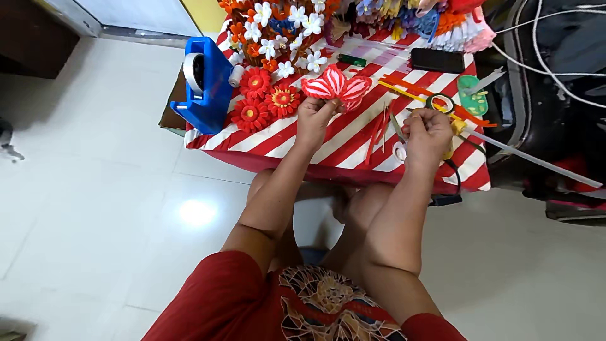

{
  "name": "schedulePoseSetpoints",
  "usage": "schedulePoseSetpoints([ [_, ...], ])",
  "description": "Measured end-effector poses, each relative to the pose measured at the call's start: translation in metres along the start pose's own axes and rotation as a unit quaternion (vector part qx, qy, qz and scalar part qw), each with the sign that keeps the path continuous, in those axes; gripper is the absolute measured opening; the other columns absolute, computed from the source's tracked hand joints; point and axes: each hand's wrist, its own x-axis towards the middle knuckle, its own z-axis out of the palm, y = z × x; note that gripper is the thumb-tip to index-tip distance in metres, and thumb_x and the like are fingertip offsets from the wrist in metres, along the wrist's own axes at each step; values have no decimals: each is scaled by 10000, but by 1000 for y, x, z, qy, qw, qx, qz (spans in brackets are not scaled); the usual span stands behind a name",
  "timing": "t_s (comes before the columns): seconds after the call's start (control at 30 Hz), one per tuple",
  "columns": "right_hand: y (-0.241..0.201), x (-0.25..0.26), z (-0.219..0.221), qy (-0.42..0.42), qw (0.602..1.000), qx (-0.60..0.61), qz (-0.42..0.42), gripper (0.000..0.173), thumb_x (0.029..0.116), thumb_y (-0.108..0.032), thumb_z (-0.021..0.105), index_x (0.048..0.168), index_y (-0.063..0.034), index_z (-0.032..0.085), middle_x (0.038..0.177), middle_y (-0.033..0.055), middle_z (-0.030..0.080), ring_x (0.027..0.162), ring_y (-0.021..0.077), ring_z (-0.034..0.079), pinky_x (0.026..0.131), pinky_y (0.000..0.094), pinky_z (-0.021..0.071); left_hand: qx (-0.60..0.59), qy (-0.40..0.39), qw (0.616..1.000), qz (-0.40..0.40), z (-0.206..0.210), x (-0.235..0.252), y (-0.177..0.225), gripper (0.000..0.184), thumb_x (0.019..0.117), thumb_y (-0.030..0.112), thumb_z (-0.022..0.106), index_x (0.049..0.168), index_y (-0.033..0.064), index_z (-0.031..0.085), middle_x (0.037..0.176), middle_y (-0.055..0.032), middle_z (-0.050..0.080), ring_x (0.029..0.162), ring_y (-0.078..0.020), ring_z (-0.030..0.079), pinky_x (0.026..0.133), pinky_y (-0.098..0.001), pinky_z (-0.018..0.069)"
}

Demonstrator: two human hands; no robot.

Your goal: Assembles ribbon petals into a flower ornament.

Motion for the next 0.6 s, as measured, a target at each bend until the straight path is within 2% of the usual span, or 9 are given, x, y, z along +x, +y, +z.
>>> schedulePoseSetpoints([
  [0.13,2,-1,1,-36,999,-24,-18,158,1009,-103,571,1086,22,629,892,36,626,718,22,601,683,196,536,91,1,987,129,-8,2,-1,158,914,-61,606,999,61,658,882,17,730,818,-84,703,820,-327,603],
  [0.2,4,-3,5,-56,997,-39,-33,184,1007,-118,587,1084,40,643,902,71,639,736,57,612,700,234,545,125,0,976,179,-10,3,-2,160,908,-57,623,1016,55,658,911,23,737,842,-74,707,827,-319,605],
  [0.27,7,-5,12,-90,993,-64,-36,214,1006,-129,589,1097,55,649,912,103,650,750,101,613,717,286,544,131,2,975,180,-9,4,-2,156,907,-55,629,1018,53,650,909,23,737,840,-75,709,827,-322,608],
  [0.37,7,-9,23,-125,986,-105,-19,213,1015,-138,589,1104,45,653,906,119,665,720,135,616,694,331,539,107,7,985,138,-9,5,-6,140,921,-51,610,1020,41,646,891,0,726,832,-104,706,839,-360,607],
  [0.47,5,-12,29,-143,982,-121,-27,194,1012,-127,594,1090,37,662,909,128,665,747,145,612,723,336,524,89,22,987,128,-8,6,-7,140,925,-54,597,1016,44,640,887,-8,726,834,-116,712,850,-375,609],
  [0.6,7,-15,36,-152,982,-101,-39,170,1007,-120,596,1070,23,663,880,91,663,720,90,602,699,275,520,56,21,992,111,-5,5,-4,146,939,-52,578,1017,58,634,888,-15,722,834,-128,710,862,-383,602],
])
